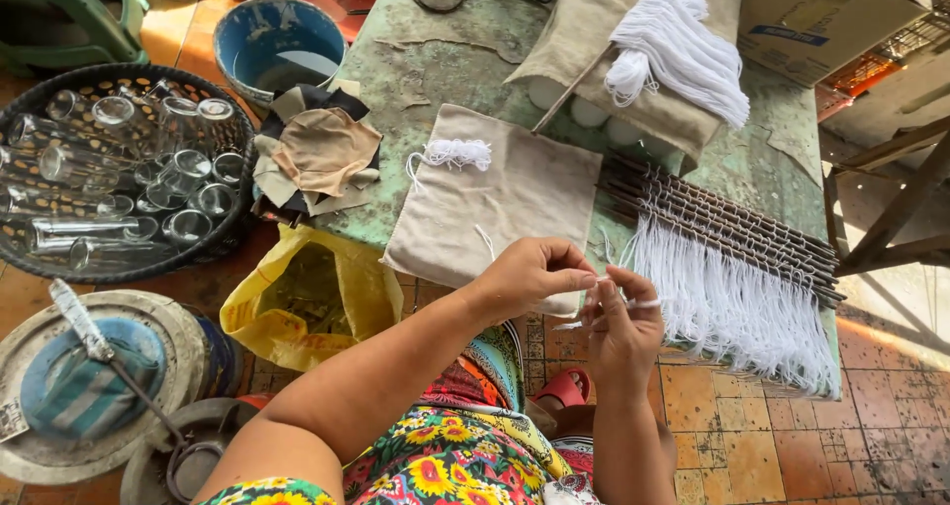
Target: Winding white thread around a small wooden frame to prepare it for a craft or candle-making process.
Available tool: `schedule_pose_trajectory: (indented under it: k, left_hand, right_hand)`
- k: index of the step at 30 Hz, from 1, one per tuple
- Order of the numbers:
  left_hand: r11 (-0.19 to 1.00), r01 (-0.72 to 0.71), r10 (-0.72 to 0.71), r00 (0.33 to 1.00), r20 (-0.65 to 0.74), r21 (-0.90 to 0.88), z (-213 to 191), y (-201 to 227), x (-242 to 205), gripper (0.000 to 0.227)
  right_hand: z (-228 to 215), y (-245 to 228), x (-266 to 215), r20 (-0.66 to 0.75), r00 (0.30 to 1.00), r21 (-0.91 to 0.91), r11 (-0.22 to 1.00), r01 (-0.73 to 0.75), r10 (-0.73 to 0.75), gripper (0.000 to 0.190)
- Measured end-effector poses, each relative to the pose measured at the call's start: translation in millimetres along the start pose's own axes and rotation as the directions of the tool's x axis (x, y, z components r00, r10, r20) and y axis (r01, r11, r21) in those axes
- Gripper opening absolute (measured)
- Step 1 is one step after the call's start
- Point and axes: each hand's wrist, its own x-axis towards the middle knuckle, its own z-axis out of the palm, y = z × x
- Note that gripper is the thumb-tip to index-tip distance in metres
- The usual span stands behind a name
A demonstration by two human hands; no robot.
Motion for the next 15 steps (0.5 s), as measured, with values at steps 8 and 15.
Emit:
schedule_pose_trajectory:
  k: [8,15]
  left_hand:
    - [0.819,-0.359,0.27,0.93,0.251,0.448,4,4,-5,0.015]
    - [0.911,-0.33,0.369,0.92,-0.135,0.247,9,-4,1,0.018]
  right_hand:
    - [33,-31,-5,0.431,0.78,0.493,0.606,-0.624,0.453,0.018]
    - [-30,13,9,0.101,0.986,0.194,0.969,-0.151,0.134,0.012]
